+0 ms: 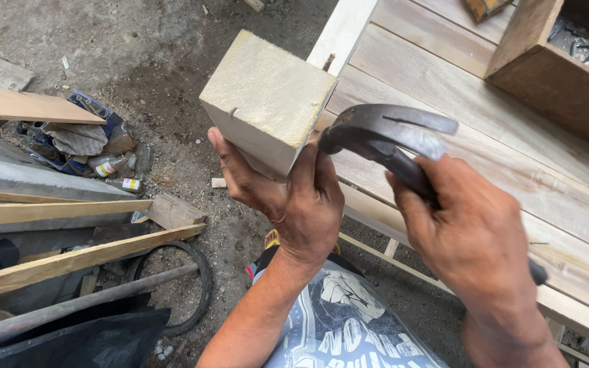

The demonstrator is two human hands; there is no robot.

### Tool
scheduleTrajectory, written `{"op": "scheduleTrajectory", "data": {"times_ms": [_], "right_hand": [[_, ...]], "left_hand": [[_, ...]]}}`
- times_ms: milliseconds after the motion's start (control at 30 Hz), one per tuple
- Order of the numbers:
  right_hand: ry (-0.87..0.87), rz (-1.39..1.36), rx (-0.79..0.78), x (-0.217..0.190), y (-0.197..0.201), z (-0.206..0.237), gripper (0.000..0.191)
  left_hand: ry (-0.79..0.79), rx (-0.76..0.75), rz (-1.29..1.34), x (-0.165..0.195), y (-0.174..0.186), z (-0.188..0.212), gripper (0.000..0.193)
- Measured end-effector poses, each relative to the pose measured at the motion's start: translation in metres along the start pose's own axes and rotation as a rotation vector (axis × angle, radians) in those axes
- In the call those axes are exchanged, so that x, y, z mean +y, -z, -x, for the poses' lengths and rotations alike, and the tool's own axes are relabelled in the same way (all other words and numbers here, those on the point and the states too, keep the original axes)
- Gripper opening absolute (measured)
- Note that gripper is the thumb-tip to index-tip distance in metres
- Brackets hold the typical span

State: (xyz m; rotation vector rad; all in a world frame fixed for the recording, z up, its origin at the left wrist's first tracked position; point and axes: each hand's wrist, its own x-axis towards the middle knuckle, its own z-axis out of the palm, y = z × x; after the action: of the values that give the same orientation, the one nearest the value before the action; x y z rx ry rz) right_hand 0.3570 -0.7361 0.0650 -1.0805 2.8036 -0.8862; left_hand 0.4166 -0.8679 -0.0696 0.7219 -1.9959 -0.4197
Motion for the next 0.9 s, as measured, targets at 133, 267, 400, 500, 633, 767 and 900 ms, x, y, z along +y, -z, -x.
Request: {"op": "scheduleTrajectory", "data": {"times_ms": [133,267,400,500,633,767,900], "right_hand": [[0.132,-0.008,0.153,0.006,0.006,0.011,0.015],[0.112,-0.059,0.118,0.008,-0.004,0.013,0.014],[0.055,0.164,-0.014,0.003,-0.007,0.001,0.011],[0.195,0.042,0.145,-0.006,0.005,0.002,0.018],[0.188,0.068,0.198,-0.013,0.005,0.011,0.017],[0.155,0.128,0.088,-0.007,-0.009,0.001,0.018],[0.227,0.073,0.150,-0.003,0.002,0.002,0.017]], "left_hand": [[0.015,-0.015,-0.008,-0.002,0.001,0.000,0.011],[0.009,-0.001,0.006,-0.004,0.001,0.000,0.010],[0.004,-0.020,0.000,-0.003,0.002,0.000,0.013],[0.019,-0.018,-0.015,-0.002,0.002,-0.001,0.010],[0.028,-0.025,-0.029,-0.001,0.003,-0.002,0.011],[0.031,-0.053,0.031,-0.003,0.006,-0.001,0.019],[0.017,-0.043,-0.027,-0.004,0.005,0.000,0.016]]}}
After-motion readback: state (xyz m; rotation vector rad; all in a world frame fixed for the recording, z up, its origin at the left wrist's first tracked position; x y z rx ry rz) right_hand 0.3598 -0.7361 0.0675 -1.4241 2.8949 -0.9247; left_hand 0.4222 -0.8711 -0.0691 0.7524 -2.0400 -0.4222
